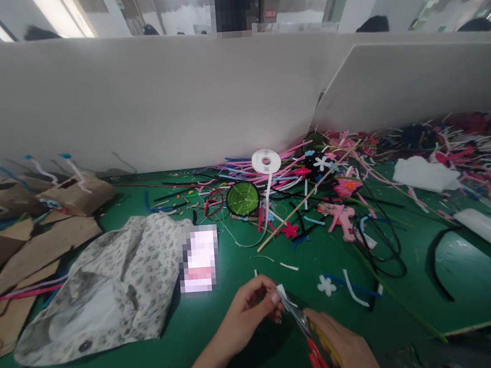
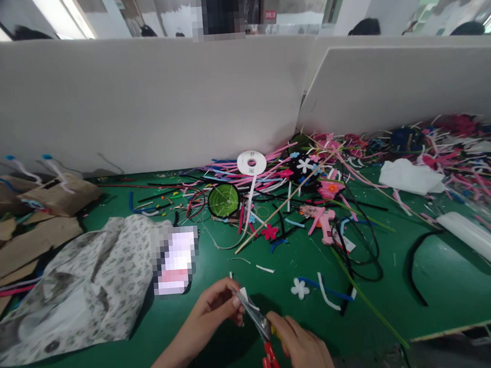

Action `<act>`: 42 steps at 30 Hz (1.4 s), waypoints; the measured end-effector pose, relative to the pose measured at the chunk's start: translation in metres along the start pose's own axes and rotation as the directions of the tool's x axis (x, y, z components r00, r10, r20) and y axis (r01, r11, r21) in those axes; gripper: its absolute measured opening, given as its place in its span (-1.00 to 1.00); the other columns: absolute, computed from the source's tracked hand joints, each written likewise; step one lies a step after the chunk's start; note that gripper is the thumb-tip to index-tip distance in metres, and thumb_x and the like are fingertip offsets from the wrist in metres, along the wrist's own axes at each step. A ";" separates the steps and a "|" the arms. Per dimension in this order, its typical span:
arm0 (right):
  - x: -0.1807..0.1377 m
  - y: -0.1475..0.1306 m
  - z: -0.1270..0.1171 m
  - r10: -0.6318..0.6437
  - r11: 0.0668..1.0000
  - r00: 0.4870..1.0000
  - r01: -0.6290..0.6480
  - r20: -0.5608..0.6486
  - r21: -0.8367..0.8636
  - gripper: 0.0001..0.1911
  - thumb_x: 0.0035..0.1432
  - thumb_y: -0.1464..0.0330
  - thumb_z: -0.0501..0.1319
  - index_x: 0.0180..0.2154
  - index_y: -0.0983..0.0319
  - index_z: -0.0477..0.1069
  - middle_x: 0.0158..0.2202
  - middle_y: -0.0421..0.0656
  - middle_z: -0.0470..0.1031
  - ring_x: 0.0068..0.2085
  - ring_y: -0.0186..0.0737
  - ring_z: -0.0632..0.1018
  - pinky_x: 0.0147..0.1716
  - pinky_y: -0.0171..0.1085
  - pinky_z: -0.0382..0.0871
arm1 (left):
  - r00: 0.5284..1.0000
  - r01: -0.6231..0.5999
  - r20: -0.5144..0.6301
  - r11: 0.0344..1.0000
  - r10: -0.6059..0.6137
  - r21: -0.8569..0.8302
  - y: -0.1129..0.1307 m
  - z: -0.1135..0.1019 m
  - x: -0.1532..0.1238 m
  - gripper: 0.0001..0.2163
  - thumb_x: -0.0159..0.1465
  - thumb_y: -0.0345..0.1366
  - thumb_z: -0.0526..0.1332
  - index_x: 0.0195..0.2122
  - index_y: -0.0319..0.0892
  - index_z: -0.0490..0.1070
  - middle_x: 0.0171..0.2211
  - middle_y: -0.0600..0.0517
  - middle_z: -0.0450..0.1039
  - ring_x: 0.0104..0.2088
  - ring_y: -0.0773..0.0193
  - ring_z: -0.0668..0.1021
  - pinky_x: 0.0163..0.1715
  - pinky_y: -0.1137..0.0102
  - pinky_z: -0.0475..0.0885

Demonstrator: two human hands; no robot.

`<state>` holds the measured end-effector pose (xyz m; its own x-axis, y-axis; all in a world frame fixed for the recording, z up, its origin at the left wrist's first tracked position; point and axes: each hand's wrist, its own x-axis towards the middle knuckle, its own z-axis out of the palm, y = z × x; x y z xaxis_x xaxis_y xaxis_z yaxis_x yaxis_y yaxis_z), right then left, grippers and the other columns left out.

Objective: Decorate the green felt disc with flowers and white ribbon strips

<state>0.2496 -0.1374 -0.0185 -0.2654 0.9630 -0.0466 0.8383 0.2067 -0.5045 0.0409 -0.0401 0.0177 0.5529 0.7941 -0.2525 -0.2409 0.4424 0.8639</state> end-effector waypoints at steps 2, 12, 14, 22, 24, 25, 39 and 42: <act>0.000 0.000 0.000 0.009 1.000 1.000 -0.009 0.009 -0.011 -0.26 -0.12 0.28 0.32 0.15 0.20 0.26 -0.03 0.01 0.52 -0.13 0.04 0.59 -0.31 -0.27 0.53 | 1.000 -0.001 -0.002 1.000 0.001 -0.011 -0.001 0.000 0.000 -0.76 0.16 -0.15 0.30 -0.36 -0.22 0.36 -0.48 0.10 0.40 -0.50 0.42 0.45 -0.44 0.47 0.40; -0.001 -0.003 -0.004 0.073 0.996 0.997 -0.074 0.018 0.053 -0.29 -0.14 0.35 0.30 0.13 0.18 0.29 -0.02 -0.01 0.52 -0.08 0.05 0.57 -0.20 -0.26 0.52 | 1.000 0.009 -0.012 0.999 -0.009 -0.031 -0.004 0.000 0.000 -0.76 0.16 -0.15 0.31 -0.37 -0.21 0.36 -0.48 0.10 0.40 -0.51 0.42 0.44 -0.44 0.47 0.41; -0.001 -0.002 -0.003 0.072 0.995 0.997 -0.074 0.020 0.069 -0.28 -0.16 0.36 0.31 0.13 0.18 0.30 -0.01 -0.02 0.52 -0.08 0.05 0.58 -0.18 -0.25 0.51 | 1.000 0.008 -0.019 0.999 -0.009 -0.039 -0.005 0.001 0.000 -0.76 0.15 -0.15 0.31 -0.38 -0.22 0.35 -0.48 0.10 0.40 -0.51 0.43 0.44 -0.45 0.47 0.41; 0.004 -0.010 -0.007 0.110 0.988 0.994 -0.110 0.007 0.107 -0.32 -0.20 0.27 0.33 0.05 0.24 0.41 -0.11 0.00 0.57 -0.17 0.07 0.61 -0.28 -0.19 0.55 | 0.999 -0.008 -0.046 1.000 0.009 0.025 -0.005 0.001 -0.001 -0.77 0.18 -0.15 0.28 -0.39 -0.22 0.38 -0.47 0.09 0.40 -0.50 0.43 0.44 -0.44 0.49 0.39; 0.004 -0.012 -0.006 0.118 0.988 0.992 -0.113 -0.044 0.101 -0.34 -0.22 0.28 0.33 0.02 0.24 0.43 -0.14 -0.01 0.59 -0.21 0.05 0.62 -0.29 -0.20 0.55 | 0.999 -0.001 -0.041 1.000 0.002 0.020 -0.006 0.001 -0.001 -0.77 0.18 -0.14 0.28 -0.38 -0.22 0.38 -0.48 0.09 0.40 -0.50 0.43 0.43 -0.44 0.49 0.39; 0.003 -0.012 -0.005 0.104 0.990 0.992 -0.096 -0.073 0.104 -0.37 -0.20 0.30 0.32 0.01 0.24 0.44 -0.15 -0.02 0.60 -0.22 0.02 0.63 -0.30 -0.23 0.55 | 0.999 0.005 -0.034 1.000 -0.005 0.019 -0.006 0.002 -0.001 -0.76 0.18 -0.14 0.29 -0.37 -0.22 0.38 -0.47 0.09 0.40 -0.50 0.43 0.43 -0.44 0.48 0.39; -0.008 0.010 -0.017 0.336 0.926 0.854 -0.222 -0.398 0.304 -0.44 0.00 0.09 0.29 -0.03 0.31 0.44 -0.36 -0.09 0.63 -0.41 -0.15 0.63 -0.49 -0.43 0.50 | 0.969 -0.090 -0.207 0.974 0.133 0.207 0.034 -0.012 -0.016 -0.80 0.15 -0.15 0.30 -0.39 -0.17 0.42 -0.47 0.07 0.42 -0.45 0.33 0.47 -0.39 0.43 0.42; -0.012 0.015 -0.022 0.381 0.924 0.767 -0.307 -0.516 0.227 -0.45 -0.03 0.08 0.30 -0.08 0.31 0.46 -0.35 -0.08 0.62 -0.40 -0.16 0.64 -0.45 -0.43 0.52 | 0.945 -0.228 -0.177 0.941 0.275 0.249 0.049 -0.013 -0.033 -0.85 0.14 -0.20 0.31 -0.42 -0.15 0.41 -0.48 0.06 0.42 -0.43 0.30 0.48 -0.41 0.44 0.39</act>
<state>0.2756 -0.1417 -0.0070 0.3614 0.9069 0.2168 0.7485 -0.1436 -0.6474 0.0010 -0.0394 0.0627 0.3151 0.9459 -0.0776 -0.1545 0.1318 0.9792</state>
